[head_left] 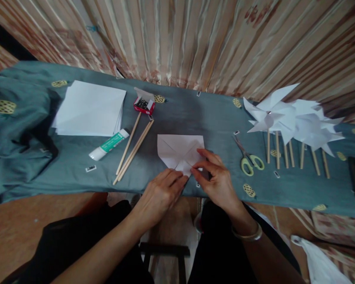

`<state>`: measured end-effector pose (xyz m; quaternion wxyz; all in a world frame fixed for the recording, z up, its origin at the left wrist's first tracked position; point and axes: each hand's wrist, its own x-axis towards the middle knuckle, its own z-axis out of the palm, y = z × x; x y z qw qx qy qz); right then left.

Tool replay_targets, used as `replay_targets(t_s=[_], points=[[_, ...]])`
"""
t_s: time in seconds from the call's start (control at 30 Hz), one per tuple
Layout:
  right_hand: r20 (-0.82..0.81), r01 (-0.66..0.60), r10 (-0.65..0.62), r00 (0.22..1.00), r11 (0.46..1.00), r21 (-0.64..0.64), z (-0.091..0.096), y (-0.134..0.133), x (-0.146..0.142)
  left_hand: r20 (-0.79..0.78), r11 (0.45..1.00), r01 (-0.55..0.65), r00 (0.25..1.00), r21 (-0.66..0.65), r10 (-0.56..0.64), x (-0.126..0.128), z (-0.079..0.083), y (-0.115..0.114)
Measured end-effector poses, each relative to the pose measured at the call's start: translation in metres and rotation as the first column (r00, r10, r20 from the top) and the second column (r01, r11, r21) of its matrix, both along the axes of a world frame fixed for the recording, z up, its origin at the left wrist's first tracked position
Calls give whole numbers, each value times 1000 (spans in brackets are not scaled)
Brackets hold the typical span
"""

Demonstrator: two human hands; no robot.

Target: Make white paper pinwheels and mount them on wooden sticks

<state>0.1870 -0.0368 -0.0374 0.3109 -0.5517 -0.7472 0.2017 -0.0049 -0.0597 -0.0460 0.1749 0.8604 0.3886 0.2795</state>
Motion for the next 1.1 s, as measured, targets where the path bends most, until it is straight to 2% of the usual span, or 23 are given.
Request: replay_targets(t_s=[0.17,0.57,0.7,1.1], points=[[48,14,-15,999,1000,18,0,-2,-2,-1,999,-8,1000,-32,8,1,1,1],[40,17,-18,999,999,45,-1,-4,-3,-24,1000,-19,1000,19,20,1,-1,3],[34,26,-27,999,999,47,-1,-5,-3,-27,1000,-24,999,-8,23,2,0,2],[40,-31,27,999,996,88,0,-8,-5,-13,999,-41,999,11,41,3,-2,1]])
